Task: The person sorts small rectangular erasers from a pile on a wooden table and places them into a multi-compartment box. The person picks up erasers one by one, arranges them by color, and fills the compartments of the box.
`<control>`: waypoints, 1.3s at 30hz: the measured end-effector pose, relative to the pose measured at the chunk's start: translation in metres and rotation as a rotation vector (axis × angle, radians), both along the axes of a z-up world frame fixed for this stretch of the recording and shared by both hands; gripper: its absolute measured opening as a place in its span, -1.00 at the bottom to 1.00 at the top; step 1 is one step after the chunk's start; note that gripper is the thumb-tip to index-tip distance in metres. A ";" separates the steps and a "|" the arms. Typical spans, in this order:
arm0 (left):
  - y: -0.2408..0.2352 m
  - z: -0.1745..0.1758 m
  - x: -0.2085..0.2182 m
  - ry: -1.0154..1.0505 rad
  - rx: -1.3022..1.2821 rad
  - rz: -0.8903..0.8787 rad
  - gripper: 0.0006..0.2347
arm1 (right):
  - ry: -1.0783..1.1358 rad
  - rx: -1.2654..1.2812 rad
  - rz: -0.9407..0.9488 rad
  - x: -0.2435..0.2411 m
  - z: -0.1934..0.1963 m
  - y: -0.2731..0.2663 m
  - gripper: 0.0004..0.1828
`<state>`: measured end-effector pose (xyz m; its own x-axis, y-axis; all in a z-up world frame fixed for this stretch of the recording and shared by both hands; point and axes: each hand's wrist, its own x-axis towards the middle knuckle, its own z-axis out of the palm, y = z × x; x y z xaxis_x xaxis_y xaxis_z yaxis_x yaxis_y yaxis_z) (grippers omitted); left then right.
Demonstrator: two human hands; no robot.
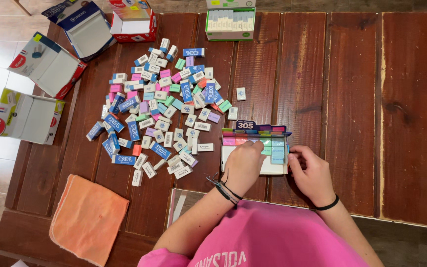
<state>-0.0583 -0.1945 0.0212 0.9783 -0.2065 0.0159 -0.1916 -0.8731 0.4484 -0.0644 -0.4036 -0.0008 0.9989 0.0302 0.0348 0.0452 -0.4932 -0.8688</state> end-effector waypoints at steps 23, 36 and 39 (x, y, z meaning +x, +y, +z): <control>0.138 0.004 0.066 -0.171 0.145 0.222 -0.82 | 0.031 0.032 -0.023 0.000 -0.001 0.001 -0.85; 0.134 -0.025 0.088 -0.602 0.371 -0.034 -0.92 | 0.075 0.041 -0.033 -0.001 0.015 0.006 -0.84; 0.138 0.050 0.058 -0.624 0.175 0.012 -0.83 | 0.082 0.058 -0.045 -0.001 0.013 0.005 -0.84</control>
